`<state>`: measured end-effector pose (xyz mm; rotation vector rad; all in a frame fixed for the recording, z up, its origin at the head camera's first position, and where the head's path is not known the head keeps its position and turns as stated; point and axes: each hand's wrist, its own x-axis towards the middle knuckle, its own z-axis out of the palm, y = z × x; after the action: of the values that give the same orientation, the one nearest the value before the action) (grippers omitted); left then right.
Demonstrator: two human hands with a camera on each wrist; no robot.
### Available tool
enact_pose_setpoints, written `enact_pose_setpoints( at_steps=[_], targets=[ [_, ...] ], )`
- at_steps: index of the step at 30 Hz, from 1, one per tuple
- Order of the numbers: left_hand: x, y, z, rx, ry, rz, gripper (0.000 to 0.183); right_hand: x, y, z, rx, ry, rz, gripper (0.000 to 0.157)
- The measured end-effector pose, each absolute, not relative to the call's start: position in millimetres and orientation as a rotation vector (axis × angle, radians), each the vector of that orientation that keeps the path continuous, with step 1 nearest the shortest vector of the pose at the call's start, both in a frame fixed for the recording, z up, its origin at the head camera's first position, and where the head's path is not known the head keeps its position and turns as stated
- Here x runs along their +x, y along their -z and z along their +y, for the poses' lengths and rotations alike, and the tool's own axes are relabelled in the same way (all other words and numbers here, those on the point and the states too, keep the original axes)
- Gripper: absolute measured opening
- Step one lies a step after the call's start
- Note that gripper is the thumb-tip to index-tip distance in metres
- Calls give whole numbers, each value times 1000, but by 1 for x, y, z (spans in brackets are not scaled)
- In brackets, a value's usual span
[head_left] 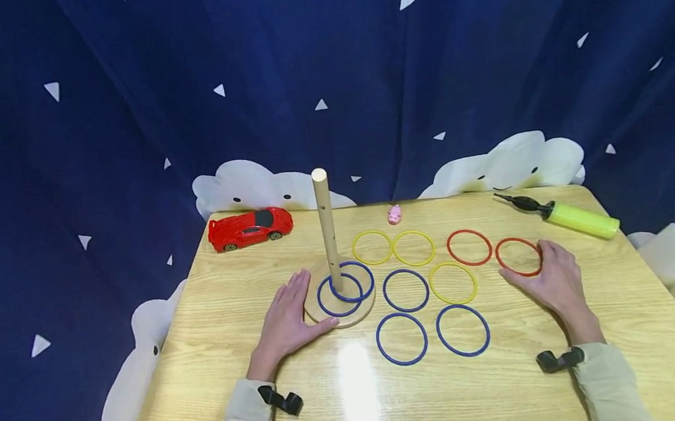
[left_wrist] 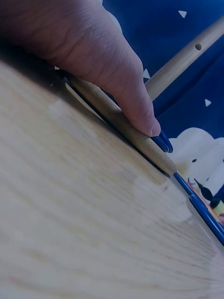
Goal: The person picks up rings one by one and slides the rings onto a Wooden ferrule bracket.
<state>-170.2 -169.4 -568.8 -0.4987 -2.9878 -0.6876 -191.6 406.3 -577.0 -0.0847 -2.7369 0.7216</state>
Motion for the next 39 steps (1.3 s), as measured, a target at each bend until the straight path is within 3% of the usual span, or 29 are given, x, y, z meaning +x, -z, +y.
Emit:
enact_pose_setpoints(
  at_steps=[39],
  targets=[
    [-170, 568, -169, -505, 736, -2956, 123, -183, 572, 404, -46, -866, -2623, 78]
  ],
)
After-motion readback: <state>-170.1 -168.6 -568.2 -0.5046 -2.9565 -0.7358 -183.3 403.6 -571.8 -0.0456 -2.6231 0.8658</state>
